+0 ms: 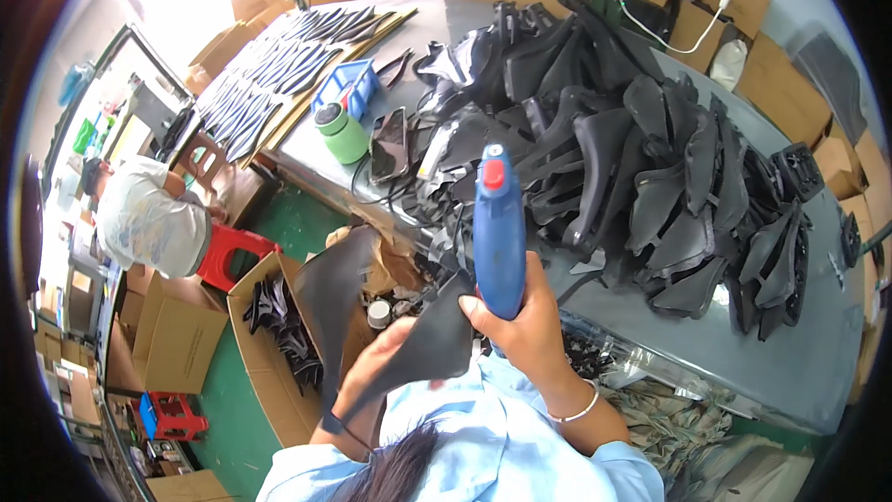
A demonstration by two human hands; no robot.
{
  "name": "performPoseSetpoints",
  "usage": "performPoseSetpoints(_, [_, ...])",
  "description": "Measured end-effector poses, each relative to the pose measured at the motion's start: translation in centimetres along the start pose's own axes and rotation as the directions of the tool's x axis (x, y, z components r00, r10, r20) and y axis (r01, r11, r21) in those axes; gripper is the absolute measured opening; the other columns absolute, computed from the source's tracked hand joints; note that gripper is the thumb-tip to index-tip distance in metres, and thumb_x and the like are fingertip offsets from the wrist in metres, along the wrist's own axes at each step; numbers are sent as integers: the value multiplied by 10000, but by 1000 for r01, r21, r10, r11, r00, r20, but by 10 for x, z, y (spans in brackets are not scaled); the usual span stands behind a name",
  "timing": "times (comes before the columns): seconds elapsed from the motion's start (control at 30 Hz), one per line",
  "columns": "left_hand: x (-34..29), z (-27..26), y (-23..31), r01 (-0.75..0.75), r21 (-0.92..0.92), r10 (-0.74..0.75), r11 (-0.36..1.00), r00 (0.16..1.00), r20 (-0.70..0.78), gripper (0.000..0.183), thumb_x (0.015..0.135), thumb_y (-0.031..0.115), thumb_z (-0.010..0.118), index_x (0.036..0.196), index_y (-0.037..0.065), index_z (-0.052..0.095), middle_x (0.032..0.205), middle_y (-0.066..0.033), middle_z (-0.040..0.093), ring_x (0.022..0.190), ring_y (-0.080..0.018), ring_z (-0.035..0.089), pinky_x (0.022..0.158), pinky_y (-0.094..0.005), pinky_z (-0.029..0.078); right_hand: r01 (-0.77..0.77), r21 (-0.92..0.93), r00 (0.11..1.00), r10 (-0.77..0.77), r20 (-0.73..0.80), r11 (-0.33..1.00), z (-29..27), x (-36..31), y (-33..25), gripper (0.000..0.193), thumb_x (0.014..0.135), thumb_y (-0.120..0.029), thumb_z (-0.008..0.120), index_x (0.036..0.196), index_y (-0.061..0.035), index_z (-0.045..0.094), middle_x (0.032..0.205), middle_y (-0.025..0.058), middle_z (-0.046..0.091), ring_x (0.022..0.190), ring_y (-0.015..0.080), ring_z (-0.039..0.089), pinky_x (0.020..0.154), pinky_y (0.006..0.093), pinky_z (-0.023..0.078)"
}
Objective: The person picks up black plastic parts from a pile on a table and uses a blue hot glue gun to apply adhesive to the edges. They then press the glued edges together to join the pieces. The person repeats this process for multiple parts, placing the finished assemblies into a cardboard box.
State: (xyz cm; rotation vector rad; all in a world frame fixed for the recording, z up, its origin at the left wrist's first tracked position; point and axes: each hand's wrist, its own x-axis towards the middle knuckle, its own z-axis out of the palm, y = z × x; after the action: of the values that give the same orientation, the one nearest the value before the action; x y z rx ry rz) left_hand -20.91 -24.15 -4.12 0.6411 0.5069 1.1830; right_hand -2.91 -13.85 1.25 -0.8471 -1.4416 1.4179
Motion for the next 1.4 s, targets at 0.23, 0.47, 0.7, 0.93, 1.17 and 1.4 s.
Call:
performPoseSetpoints(0.23, [31, 33, -10, -431, -9, 366, 902, 776, -513, 405, 915, 331, 514, 1237, 91, 471, 1230, -105, 515, 1169, -236, 485, 1020, -396, 352, 84, -200, 996, -77, 40, 976, 11, -4, 9, 505, 718, -239, 790, 1022, -10, 458, 729, 98, 631, 657, 203, 658, 576, 321, 512])
performPoseSetpoints(0.47, [26, 30, 20, -736, 268, 750, 621, 459, -476, 360, 915, 353, 511, 1178, 110, 485, 1198, -108, 513, 1164, -234, 480, 1034, -371, 338, 303, -572, 942, -147, 303, 762, 7, -37, 16, 544, 676, -261, 801, 1019, 11, 479, 679, 137, 627, 594, 285, 645, 552, 348, 511])
performPoseSetpoints(0.7, [25, 30, 22, -786, 364, 834, 499, 321, -449, 413, 885, 335, 543, 1174, 48, 472, 1226, -170, 508, 1166, -278, 488, 1036, -425, 352, 413, -517, 887, -203, 414, 750, 15, -40, 9, 505, 681, -218, 798, 999, 26, 492, 675, 127, 627, 570, 253, 640, 534, 325, 508])
performPoseSetpoints(0.93, [13, 20, 24, -732, 392, 821, 557, 413, -395, 361, 851, 227, 543, 1124, -5, 505, 1131, -216, 574, 1106, -302, 548, 993, -420, 411, 446, -508, 877, -246, 413, 737, 10, -39, 8, 512, 670, -217, 801, 1004, 20, 494, 667, 117, 620, 551, 250, 625, 524, 327, 497])
performPoseSetpoints(1.17, [-8, 27, 70, -500, 425, 656, 754, 575, -489, 372, 802, 230, 520, 1081, -16, 519, 992, -164, 591, 945, -244, 594, 869, -348, 470, 500, -593, 857, -260, 446, 631, -6, -45, 26, 595, 579, -179, 810, 1044, 11, 492, 670, 117, 597, 529, 278, 569, 515, 367, 442])
performPoseSetpoints(1.4, [-14, 32, 86, -425, 465, 624, 777, 619, -476, 342, 787, 174, 542, 1047, -48, 548, 974, -196, 613, 875, -248, 632, 789, -333, 521, 531, -603, 835, -246, 492, 595, -5, -47, 27, 628, 563, -165, 811, 1069, 26, 493, 662, 123, 586, 536, 279, 564, 540, 359, 433])
